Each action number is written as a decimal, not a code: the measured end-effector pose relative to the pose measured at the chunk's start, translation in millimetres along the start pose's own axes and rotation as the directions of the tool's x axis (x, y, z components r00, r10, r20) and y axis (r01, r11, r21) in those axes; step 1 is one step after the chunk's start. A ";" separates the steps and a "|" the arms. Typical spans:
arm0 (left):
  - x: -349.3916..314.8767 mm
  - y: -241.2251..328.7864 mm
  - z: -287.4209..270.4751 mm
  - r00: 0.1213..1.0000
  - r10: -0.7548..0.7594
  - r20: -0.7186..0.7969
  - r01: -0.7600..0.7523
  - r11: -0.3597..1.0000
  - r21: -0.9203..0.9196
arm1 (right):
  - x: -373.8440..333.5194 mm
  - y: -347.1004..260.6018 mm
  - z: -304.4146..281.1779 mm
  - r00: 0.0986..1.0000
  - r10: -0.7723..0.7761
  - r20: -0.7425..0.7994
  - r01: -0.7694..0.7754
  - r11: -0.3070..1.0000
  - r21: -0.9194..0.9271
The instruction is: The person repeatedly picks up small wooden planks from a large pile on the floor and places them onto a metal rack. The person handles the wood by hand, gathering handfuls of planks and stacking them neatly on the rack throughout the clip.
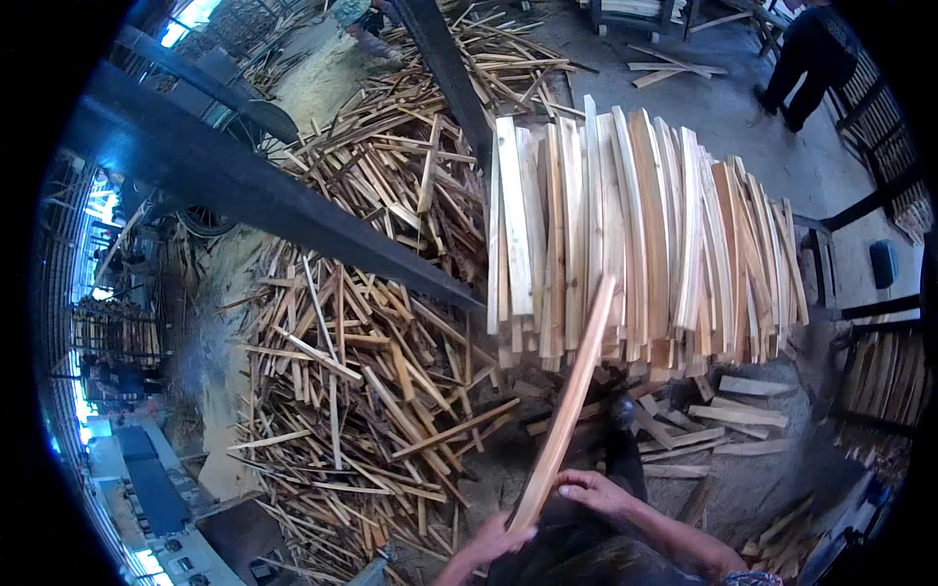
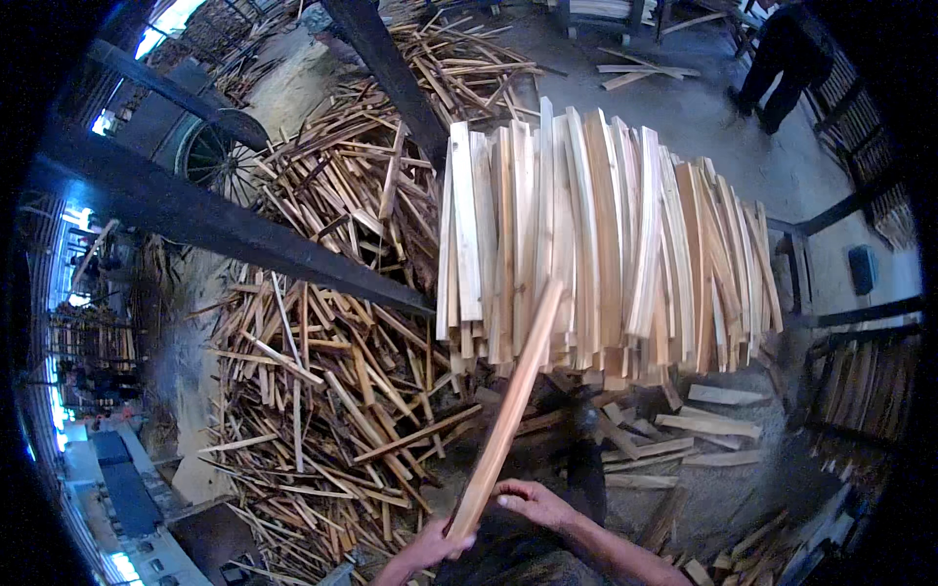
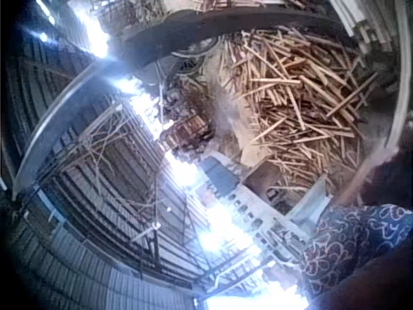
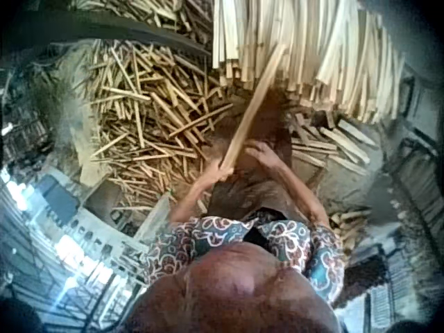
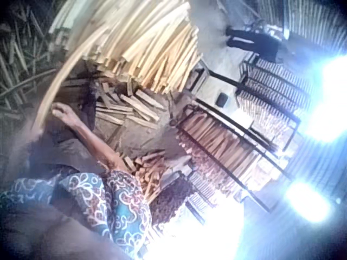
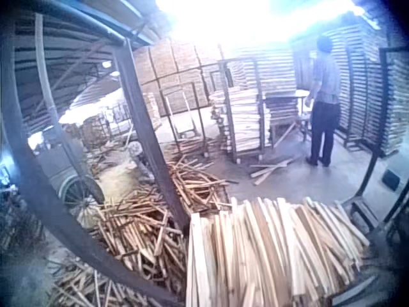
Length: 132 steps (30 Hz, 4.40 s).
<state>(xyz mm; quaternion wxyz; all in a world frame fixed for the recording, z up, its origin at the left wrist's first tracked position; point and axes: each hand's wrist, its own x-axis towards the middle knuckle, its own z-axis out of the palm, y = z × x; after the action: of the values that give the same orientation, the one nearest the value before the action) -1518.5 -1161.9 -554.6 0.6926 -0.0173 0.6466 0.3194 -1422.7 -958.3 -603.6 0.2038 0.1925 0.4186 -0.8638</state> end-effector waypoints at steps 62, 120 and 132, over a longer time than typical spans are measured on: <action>71.8 12.6 442.0 0.869 -0.162 0.468 -0.467 0.050 0.883 | -706.8 13.1 89.1 -0.135 -0.907 0.398 0.663 -0.381 -0.644; 283.7 -160.4 1353.3 0.403 -0.913 0.065 -0.353 -0.090 0.932 | -1011.4 747.9 -352.5 -0.681 0.610 -0.405 -0.266 0.309 0.913; 468.9 -85.4 1240.4 0.804 -0.559 0.203 -0.502 -0.455 0.735 | -952.5 719.5 -408.9 -0.684 0.636 -0.358 0.375 0.727 0.575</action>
<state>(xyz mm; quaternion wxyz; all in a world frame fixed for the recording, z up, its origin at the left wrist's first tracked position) -400.4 -490.9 -810.4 0.5171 0.6604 0.3268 -0.4356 -184.5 -856.3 -823.7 -0.1663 0.9760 0.0053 -0.1403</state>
